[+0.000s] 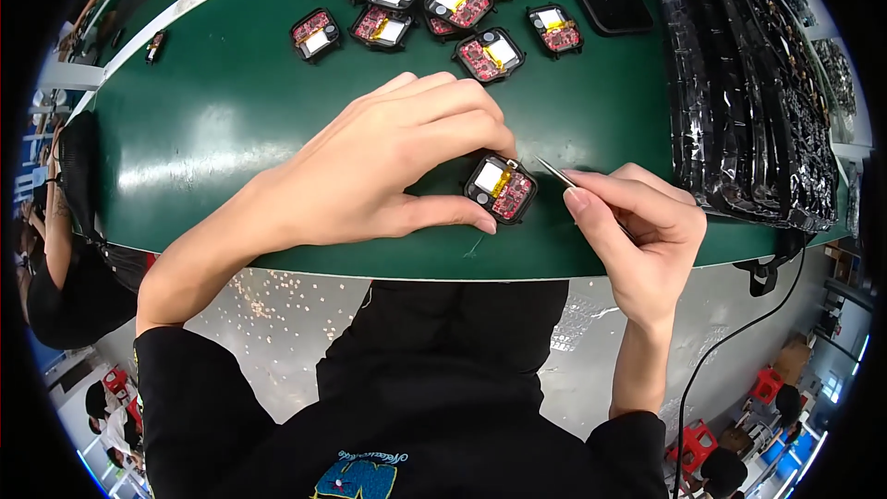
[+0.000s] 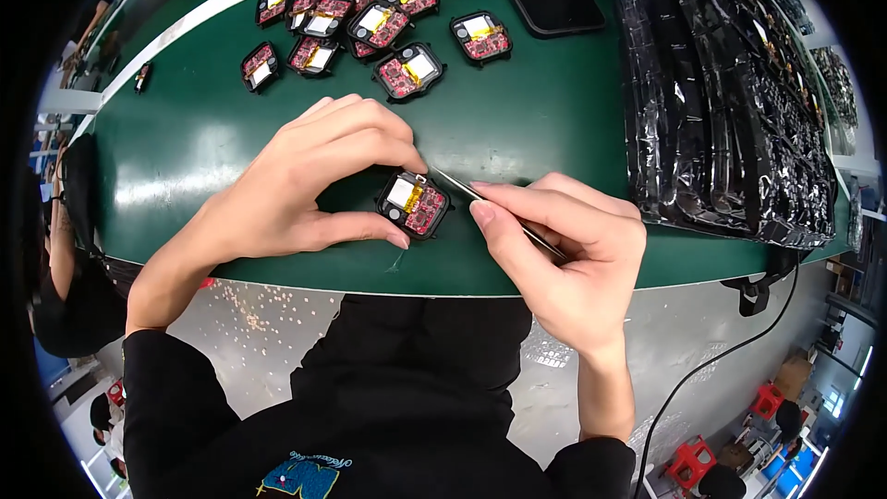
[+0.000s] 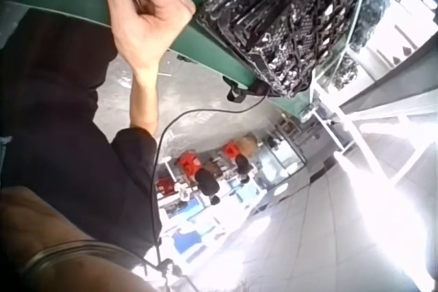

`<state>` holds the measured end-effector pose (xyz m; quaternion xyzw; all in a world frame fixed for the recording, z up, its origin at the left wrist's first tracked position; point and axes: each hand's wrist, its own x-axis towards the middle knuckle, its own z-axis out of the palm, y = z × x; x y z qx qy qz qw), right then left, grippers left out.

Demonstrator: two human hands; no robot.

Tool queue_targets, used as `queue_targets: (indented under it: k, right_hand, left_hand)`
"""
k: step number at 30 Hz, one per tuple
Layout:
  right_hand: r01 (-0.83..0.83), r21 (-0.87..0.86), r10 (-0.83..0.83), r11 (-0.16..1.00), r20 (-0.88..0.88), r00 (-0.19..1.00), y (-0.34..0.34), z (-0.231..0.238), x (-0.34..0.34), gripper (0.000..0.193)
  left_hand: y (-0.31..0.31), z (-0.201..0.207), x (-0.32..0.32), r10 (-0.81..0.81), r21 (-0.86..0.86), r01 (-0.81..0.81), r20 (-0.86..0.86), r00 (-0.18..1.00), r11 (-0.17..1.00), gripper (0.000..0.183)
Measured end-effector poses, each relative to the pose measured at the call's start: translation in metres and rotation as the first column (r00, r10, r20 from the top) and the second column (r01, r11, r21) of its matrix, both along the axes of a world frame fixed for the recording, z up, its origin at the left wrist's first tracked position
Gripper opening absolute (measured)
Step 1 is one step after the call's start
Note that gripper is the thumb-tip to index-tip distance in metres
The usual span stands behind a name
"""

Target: The recorder is assembling small electronic components, specifically using tweezers to manipulate parts within what appears to be a smartwatch casing.

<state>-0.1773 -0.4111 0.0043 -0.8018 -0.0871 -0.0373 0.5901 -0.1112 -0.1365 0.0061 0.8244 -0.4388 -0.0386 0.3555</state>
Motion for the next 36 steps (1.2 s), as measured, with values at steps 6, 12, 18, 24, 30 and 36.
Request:
queue_targets:
  k: [6, 12, 18, 24, 30, 36]
  right_hand:
    - [-0.019, -0.105, 0.028, 0.994, 0.084, 0.996, 0.003, -0.004, -0.001, 0.013]
    - [-0.040, -0.223, 0.076, 0.974, 0.155, 0.985, 0.007, -0.003, 0.001, 0.017]
    - [-0.029, -0.228, 0.068, 0.973, 0.166, 0.984, 0.007, -0.006, 0.002, 0.018]
    - [0.010, -0.268, 0.068, 0.963, 0.280, 0.958, 0.007, -0.008, -0.002, 0.025]
    - [0.047, -0.323, 0.088, 0.945, 0.392, 0.916, 0.010, -0.014, -0.002, 0.030]
    - [0.053, -0.338, 0.098, 0.940, 0.416, 0.904, 0.010, -0.013, -0.002, 0.031]
  left_hand:
    - [-0.001, 0.001, 0.003, 0.009, -0.027, -0.010, -0.045, 0.999, 1.000, 0.057]
    - [-0.004, 0.004, 0.006, 0.023, 0.015, -0.022, -0.042, 0.999, 1.000, 0.059]
    - [-0.003, 0.003, 0.006, 0.039, 0.006, -0.038, -0.058, 0.998, 0.999, 0.062]
    - [-0.006, 0.005, 0.003, 0.106, -0.029, -0.111, -0.132, 0.986, 0.993, 0.062]
    - [-0.006, 0.004, 0.005, 0.084, -0.003, -0.084, -0.076, 0.994, 0.996, 0.058]
    - [-0.003, 0.002, 0.012, 0.026, -0.022, -0.027, -0.074, 0.997, 0.999, 0.058]
